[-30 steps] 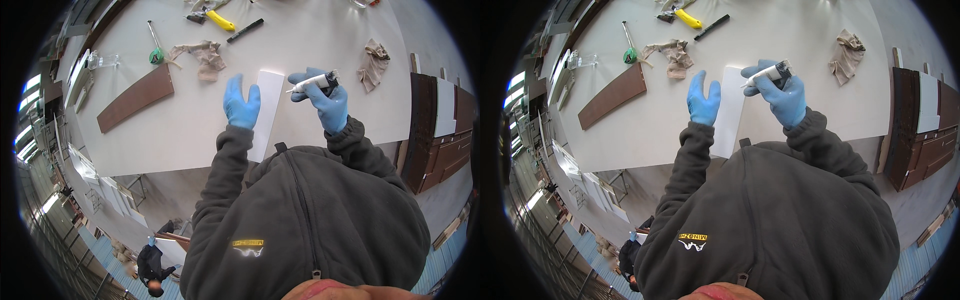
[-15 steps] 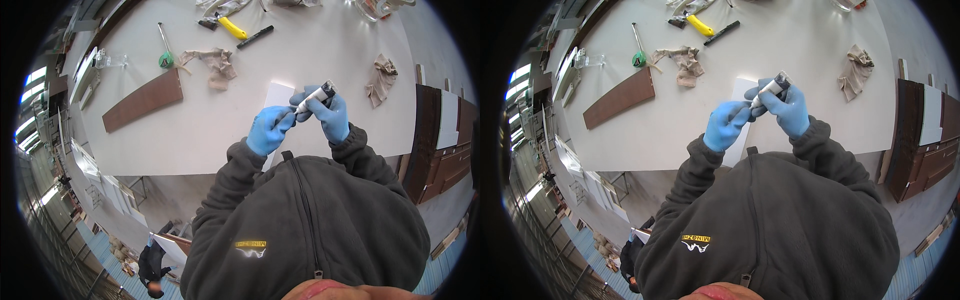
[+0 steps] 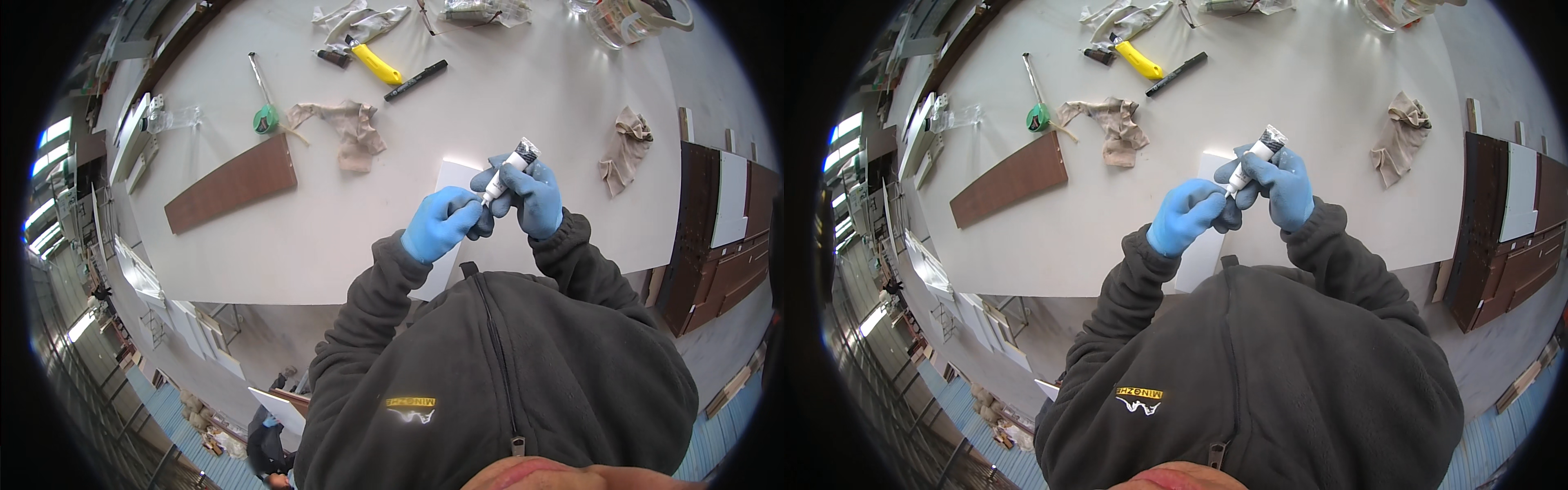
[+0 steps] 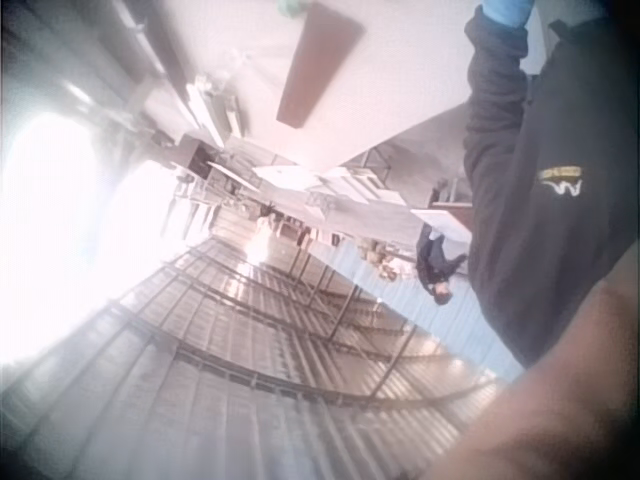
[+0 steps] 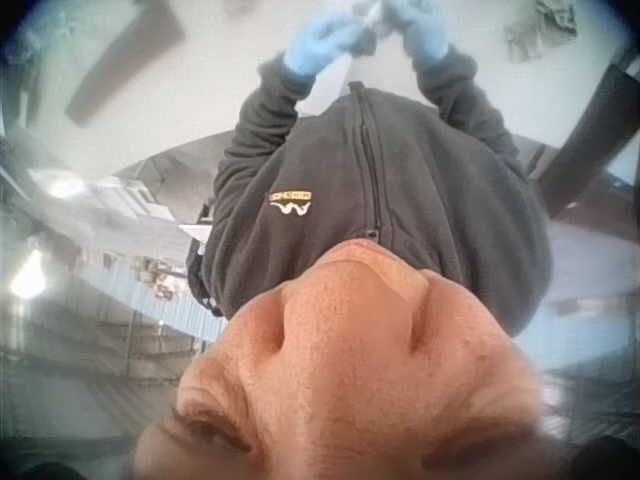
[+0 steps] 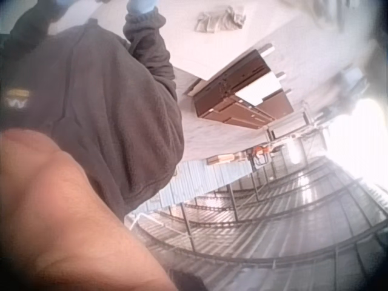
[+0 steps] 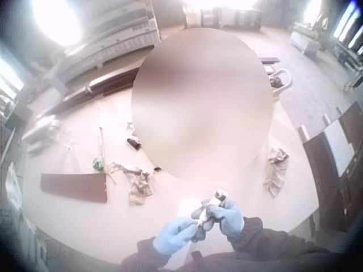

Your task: The person cleans a white rectangular panel with a cloth, applies adhesive from a tube along its edges, and trims excess adhesive with a utility knife. The person repeats the adhesive application and trimming on another edge of the same panel.

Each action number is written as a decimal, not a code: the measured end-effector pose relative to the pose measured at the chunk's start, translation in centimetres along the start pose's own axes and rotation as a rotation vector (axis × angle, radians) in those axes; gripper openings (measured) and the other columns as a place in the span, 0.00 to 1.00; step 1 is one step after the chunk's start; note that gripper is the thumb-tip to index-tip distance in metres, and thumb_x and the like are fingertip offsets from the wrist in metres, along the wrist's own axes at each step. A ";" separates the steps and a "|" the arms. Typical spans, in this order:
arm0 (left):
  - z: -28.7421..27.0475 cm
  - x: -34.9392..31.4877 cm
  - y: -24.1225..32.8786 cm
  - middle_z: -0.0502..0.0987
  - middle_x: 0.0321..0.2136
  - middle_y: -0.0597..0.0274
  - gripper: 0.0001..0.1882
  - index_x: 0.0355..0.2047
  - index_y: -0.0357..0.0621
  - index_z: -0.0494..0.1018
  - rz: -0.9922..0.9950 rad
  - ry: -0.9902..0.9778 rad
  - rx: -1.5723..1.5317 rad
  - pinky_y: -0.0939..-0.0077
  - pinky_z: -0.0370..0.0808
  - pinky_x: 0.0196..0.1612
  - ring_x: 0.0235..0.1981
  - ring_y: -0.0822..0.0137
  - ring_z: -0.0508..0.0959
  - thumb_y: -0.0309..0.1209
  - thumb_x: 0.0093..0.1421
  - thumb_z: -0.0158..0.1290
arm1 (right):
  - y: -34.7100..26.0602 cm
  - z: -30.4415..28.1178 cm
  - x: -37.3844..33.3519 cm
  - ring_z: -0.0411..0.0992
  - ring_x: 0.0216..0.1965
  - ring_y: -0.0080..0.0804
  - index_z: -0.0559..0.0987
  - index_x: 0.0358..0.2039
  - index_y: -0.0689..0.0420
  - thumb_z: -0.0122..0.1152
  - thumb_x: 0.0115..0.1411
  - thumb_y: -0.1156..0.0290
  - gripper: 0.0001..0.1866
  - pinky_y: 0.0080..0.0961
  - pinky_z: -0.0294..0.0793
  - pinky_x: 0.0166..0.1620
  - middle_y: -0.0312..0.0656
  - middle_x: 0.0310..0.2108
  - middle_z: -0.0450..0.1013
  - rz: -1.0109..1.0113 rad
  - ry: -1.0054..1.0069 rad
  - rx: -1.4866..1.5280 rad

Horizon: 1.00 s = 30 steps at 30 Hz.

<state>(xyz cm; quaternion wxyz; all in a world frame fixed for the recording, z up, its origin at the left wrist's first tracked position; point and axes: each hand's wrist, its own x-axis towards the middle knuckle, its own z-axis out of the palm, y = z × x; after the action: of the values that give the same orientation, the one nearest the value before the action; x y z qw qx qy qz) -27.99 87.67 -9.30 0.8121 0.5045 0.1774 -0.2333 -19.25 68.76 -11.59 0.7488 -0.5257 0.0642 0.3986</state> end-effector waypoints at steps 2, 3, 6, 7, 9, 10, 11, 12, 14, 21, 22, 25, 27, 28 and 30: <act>-1.1 -0.1 -0.2 0.84 0.31 0.57 0.15 0.34 0.34 0.80 -0.024 -0.110 0.050 0.75 0.79 0.37 0.30 0.69 0.82 0.31 0.73 0.50 | -0.6 -0.7 1.3 0.73 0.24 0.26 0.77 0.50 0.67 0.56 0.73 0.63 0.18 0.23 0.74 0.31 0.46 0.31 0.80 -0.086 0.125 0.187; -1.9 -0.3 -0.5 0.85 0.33 0.55 0.15 0.36 0.33 0.81 -0.023 -0.148 0.057 0.74 0.79 0.37 0.31 0.68 0.82 0.32 0.73 0.50 | -0.9 -1.1 2.3 0.73 0.25 0.27 0.75 0.53 0.67 0.56 0.74 0.64 0.18 0.23 0.75 0.32 0.47 0.32 0.80 -0.094 0.269 0.348; -4.3 -1.7 -2.2 0.85 0.34 0.56 0.15 0.38 0.33 0.81 -0.150 -0.069 0.077 0.73 0.80 0.37 0.31 0.69 0.82 0.33 0.73 0.49 | -4.5 -5.8 5.0 0.78 0.26 0.31 0.74 0.49 0.67 0.60 0.72 0.64 0.17 0.27 0.79 0.33 0.53 0.36 0.81 -0.326 0.307 0.339; -5.4 -1.3 -2.9 0.85 0.32 0.57 0.16 0.38 0.33 0.82 -0.037 0.131 0.216 0.73 0.79 0.37 0.30 0.70 0.81 0.33 0.73 0.50 | -4.9 -6.9 5.4 0.79 0.27 0.32 0.73 0.51 0.67 0.60 0.72 0.65 0.18 0.27 0.80 0.34 0.54 0.37 0.81 -0.305 0.304 0.216; -8.0 -0.5 -4.2 0.84 0.28 0.61 0.17 0.34 0.35 0.84 0.037 0.557 0.572 0.74 0.78 0.35 0.28 0.73 0.80 0.34 0.72 0.52 | -4.0 -8.0 5.5 0.80 0.29 0.33 0.72 0.53 0.67 0.59 0.72 0.66 0.18 0.27 0.82 0.36 0.55 0.38 0.82 -0.243 0.293 0.058; -9.5 0.5 -4.6 0.83 0.23 0.59 0.15 0.31 0.35 0.84 0.071 0.744 0.808 0.72 0.78 0.34 0.26 0.68 0.80 0.32 0.70 0.53 | -3.0 -8.0 5.4 0.81 0.30 0.34 0.72 0.52 0.67 0.59 0.72 0.66 0.17 0.27 0.83 0.37 0.55 0.39 0.82 -0.233 0.283 0.020; -11.3 1.5 -4.8 0.83 0.26 0.56 0.12 0.35 0.35 0.84 0.070 0.747 1.058 0.69 0.78 0.36 0.27 0.63 0.81 0.32 0.68 0.55 | -1.7 -7.7 5.3 0.82 0.32 0.35 0.73 0.52 0.68 0.59 0.72 0.67 0.17 0.27 0.84 0.38 0.55 0.39 0.82 -0.240 0.217 -0.005; -12.5 2.1 -5.2 0.83 0.28 0.53 0.11 0.39 0.35 0.84 0.020 0.762 1.320 0.67 0.79 0.37 0.28 0.59 0.82 0.31 0.65 0.57 | -0.6 -7.4 5.2 0.82 0.33 0.35 0.72 0.55 0.69 0.57 0.72 0.68 0.18 0.30 0.83 0.41 0.57 0.44 0.81 -0.208 0.212 0.001; -13.5 3.2 -6.3 0.83 0.33 0.50 0.17 0.48 0.36 0.81 0.269 0.891 1.353 0.62 0.79 0.41 0.33 0.53 0.82 0.33 0.62 0.60 | 1.1 -6.6 5.1 0.83 0.34 0.36 0.73 0.52 0.69 0.59 0.71 0.68 0.17 0.29 0.85 0.41 0.57 0.43 0.82 -0.138 0.262 0.020; -6.1 1.9 -11.1 0.58 0.71 0.32 0.59 0.72 0.28 0.56 0.170 0.987 1.359 0.44 0.59 0.72 0.71 0.33 0.59 0.55 0.51 0.68 | 1.6 -4.7 3.8 0.84 0.36 0.37 0.73 0.52 0.69 0.60 0.71 0.67 0.18 0.32 0.87 0.46 0.58 0.46 0.81 -0.096 0.267 0.028; -4.2 2.0 -12.2 0.57 0.71 0.32 0.63 0.74 0.29 0.53 0.171 0.933 1.394 0.42 0.57 0.72 0.73 0.32 0.56 0.59 0.51 0.68 | 1.5 -4.5 3.6 0.84 0.37 0.37 0.72 0.52 0.69 0.60 0.71 0.68 0.18 0.32 0.86 0.47 0.58 0.47 0.81 -0.103 0.277 0.038; -1.2 3.0 -14.5 0.54 0.73 0.31 0.70 0.76 0.31 0.45 0.081 0.735 1.491 0.39 0.52 0.74 0.74 0.33 0.52 0.64 0.49 0.67 | 1.3 -3.5 2.8 0.84 0.40 0.37 0.72 0.54 0.70 0.61 0.69 0.72 0.18 0.33 0.86 0.49 0.58 0.48 0.80 -0.148 0.244 0.073; -0.8 3.7 -14.8 0.57 0.69 0.29 0.71 0.77 0.32 0.43 0.053 0.746 1.545 0.40 0.55 0.72 0.72 0.34 0.56 0.61 0.47 0.69 | 0.8 -2.6 2.1 0.84 0.41 0.37 0.70 0.57 0.69 0.62 0.69 0.74 0.21 0.32 0.84 0.50 0.59 0.50 0.80 -0.146 0.217 -0.014; -1.0 4.0 -14.4 0.58 0.68 0.29 0.71 0.77 0.32 0.43 0.064 0.744 1.490 0.40 0.57 0.71 0.71 0.35 0.57 0.59 0.47 0.70 | 0.4 -2.2 1.7 0.84 0.42 0.37 0.69 0.59 0.69 0.63 0.69 0.75 0.22 0.31 0.83 0.51 0.59 0.50 0.80 -0.164 0.192 -0.035; -0.9 3.3 -12.8 0.60 0.65 0.29 0.70 0.77 0.33 0.43 0.040 0.740 1.268 0.40 0.62 0.69 0.70 0.35 0.59 0.55 0.46 0.72 | -0.7 -1.3 0.6 0.84 0.41 0.38 0.69 0.59 0.69 0.63 0.68 0.76 0.22 0.32 0.83 0.50 0.59 0.50 0.80 -0.189 0.152 -0.088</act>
<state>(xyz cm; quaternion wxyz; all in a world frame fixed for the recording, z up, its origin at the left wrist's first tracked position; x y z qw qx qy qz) -32.38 82.99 -20.85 0.2554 0.9264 0.2615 -0.0906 -17.96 67.89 -11.96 0.7521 -0.5904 0.0535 0.2878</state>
